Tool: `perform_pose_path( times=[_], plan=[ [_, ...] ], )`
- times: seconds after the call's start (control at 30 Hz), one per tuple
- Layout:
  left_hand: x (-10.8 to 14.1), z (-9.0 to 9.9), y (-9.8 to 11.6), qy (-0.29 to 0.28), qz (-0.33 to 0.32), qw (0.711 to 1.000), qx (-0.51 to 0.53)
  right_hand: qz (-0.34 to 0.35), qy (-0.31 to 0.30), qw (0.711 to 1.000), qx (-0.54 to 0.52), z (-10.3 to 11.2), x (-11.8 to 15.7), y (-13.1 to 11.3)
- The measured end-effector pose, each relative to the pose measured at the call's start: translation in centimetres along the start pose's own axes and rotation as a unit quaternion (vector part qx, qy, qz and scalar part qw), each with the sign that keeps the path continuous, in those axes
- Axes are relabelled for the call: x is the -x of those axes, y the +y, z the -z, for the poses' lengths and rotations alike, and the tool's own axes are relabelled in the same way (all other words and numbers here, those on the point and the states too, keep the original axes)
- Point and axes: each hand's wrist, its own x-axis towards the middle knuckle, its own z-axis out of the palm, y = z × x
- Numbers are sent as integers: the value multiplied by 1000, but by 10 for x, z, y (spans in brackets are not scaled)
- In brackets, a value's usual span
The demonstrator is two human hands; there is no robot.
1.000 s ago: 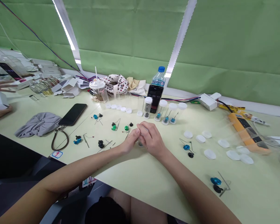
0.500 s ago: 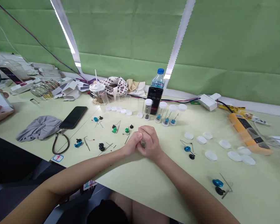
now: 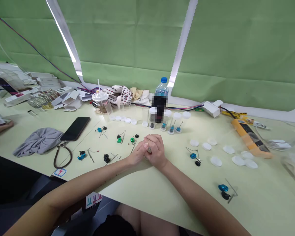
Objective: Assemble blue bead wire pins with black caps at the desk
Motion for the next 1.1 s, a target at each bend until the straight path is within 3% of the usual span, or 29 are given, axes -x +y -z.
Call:
perform_pose_path(
  times=[0.1, 0.2, 0.3, 0.37, 0.4, 0.5, 0.57, 0.73, 0.87, 0.93, 1.03, 1.1],
  plan=[
    [0, -2, 2, 18, -24, 999, -9, 13, -5, 1000, 13, 1, -2, 1],
    [2, -5, 4, 8, -51, 999, -13, 11, -42, 998, 36, 15, -10, -3],
    [6, -9, 6, -12, -55, 998, -18, -87, -118, 987, 74, 47, -23, -9],
    [8, -12, 7, 24, -25, 997, -66, -161, -185, 968, 57, 77, -31, -7],
    [9, -13, 7, 36, -16, 996, -86, -177, -183, 966, 56, 93, -36, -3],
    [10, -16, 7, 46, 4, 991, -122, -202, -111, 967, 112, 133, -50, 31],
    [9, -17, 8, 36, 13, 991, -131, -221, -98, 957, 159, 150, -59, 65],
    [9, -17, 9, 25, 23, 989, -141, -262, -178, 934, 168, 147, -62, 141],
    [10, -15, 8, 26, 34, 990, -136, -261, -233, 924, 153, 133, -58, 162],
    [10, -14, 7, 19, 41, 990, -134, -253, -262, 920, 143, 137, -59, 165],
    [11, -14, 8, 9, 43, 990, -134, -237, -278, 917, 159, 165, -64, 173],
    [11, -14, 9, 4, 44, 990, -137, -206, -261, 913, 236, 192, -65, 180]
  ],
)
